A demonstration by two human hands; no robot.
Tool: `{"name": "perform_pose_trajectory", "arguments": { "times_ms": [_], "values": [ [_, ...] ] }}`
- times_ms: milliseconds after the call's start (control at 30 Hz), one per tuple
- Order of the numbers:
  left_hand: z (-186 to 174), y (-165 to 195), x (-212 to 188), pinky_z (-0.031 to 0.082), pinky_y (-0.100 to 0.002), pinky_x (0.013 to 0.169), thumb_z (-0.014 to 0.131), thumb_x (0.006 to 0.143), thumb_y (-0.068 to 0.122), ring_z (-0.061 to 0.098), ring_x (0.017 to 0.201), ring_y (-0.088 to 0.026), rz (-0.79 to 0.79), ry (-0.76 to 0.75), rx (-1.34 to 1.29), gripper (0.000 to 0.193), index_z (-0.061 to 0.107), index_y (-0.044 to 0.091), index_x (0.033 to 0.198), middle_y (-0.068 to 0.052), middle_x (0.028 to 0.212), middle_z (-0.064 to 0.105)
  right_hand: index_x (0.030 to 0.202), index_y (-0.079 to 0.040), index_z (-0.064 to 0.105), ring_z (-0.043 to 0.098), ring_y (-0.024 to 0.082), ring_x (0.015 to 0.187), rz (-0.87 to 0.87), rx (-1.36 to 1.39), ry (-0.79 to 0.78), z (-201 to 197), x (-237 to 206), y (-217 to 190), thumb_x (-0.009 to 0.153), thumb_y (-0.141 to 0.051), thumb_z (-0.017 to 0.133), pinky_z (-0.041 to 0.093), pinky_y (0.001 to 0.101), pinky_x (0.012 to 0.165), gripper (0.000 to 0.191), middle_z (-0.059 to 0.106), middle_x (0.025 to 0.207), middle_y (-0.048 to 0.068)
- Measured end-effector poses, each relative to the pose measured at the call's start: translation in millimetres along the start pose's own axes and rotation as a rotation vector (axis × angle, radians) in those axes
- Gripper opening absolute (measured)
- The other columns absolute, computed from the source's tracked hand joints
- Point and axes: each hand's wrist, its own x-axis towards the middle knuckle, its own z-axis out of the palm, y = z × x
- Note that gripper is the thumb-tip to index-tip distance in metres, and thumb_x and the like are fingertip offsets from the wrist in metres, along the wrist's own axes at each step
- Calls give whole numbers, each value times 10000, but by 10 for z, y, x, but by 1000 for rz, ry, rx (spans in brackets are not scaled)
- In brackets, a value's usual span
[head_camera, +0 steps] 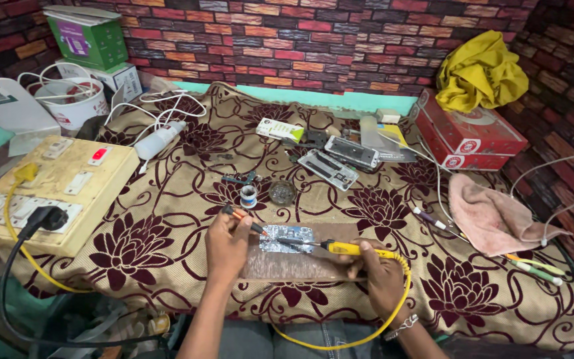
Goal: The person uses a soldering iron and solder wire to work on a small circuit board placed on a wooden board. They hold the board steady with one hand while applying heat and solder with the other, focusing on specific points on the board.
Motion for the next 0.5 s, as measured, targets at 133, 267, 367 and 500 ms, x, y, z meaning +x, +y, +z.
{"name": "perform_pose_trajectory", "arguments": {
  "times_ms": [133,267,367,500],
  "values": [
    [-10,80,-21,613,-259,660,609,955,43,748,740,-123,-39,26,119,40,624,44,992,-64,853,765,1057,42,699,638,142,555,51,41,8,-5,16,-30,1032,-328,483,518,280,525,429,792,808,140],
    [-4,78,-7,624,-276,666,601,966,41,743,735,-137,-57,3,42,24,612,34,987,-79,842,754,1085,18,665,663,120,612,-18,66,-13,10,9,-31,1025,-314,483,549,254,594,383,791,846,126],
    [14,50,8,589,-282,688,614,976,25,720,740,-152,30,0,31,17,618,12,988,-101,844,756,1077,42,685,636,133,604,32,127,-24,-7,33,-43,1041,-300,496,527,265,592,393,773,831,141],
    [12,32,9,605,-282,682,614,966,40,727,741,-136,-8,2,-9,32,606,16,984,-85,851,759,1084,25,673,658,133,624,33,75,-5,-4,21,-47,1030,-308,493,547,268,610,382,785,846,130]
  ]
}}
